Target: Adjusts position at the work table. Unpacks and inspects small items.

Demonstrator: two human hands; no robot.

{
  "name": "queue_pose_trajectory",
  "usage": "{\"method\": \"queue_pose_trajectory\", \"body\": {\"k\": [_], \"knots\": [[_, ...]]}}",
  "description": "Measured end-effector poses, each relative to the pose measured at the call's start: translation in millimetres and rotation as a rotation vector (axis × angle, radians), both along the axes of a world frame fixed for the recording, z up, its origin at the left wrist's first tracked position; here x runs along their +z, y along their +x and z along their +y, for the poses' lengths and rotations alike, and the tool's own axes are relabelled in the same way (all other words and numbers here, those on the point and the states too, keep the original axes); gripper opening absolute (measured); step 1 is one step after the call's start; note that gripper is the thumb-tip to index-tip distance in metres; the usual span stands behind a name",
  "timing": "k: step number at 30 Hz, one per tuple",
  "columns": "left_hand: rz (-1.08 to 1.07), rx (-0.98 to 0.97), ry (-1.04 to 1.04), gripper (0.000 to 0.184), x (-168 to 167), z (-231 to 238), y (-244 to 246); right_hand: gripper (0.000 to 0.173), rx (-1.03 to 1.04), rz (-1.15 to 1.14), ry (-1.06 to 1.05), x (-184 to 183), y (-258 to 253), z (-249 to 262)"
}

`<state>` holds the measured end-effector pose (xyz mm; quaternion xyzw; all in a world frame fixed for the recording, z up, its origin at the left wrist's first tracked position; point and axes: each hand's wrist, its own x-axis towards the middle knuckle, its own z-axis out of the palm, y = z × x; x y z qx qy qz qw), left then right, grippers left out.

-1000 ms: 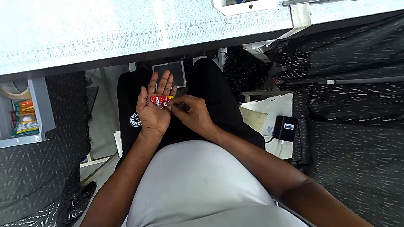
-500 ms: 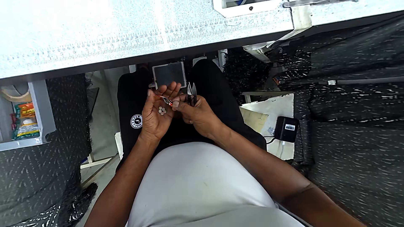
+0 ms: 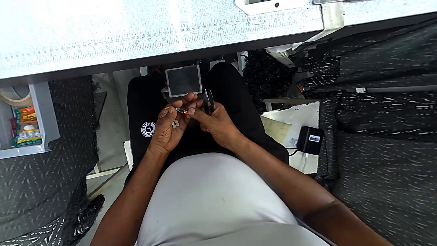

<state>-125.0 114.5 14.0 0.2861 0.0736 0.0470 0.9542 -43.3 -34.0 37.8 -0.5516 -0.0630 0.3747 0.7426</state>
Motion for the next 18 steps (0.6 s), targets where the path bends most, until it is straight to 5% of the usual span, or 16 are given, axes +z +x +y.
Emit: {"method": "queue_pose_trajectory", "body": {"k": [3,9,18], "knots": [[-0.007,0.009,0.029,0.031,0.8,0.0,-0.1,0.019,-0.035,-0.284,-0.125,-0.9,0.8,-4.3],[-0.007,0.045,-0.001,0.032,-3.3,1.7,-1.8,0.014,0.042,-0.950,-0.262,-6.0,0.9,-13.4],[-0.017,0.019,0.014,0.034,-6.5,-0.4,-1.4,0.020,0.261,-1.241,-0.474,-17.8,-7.6,5.5]]}}
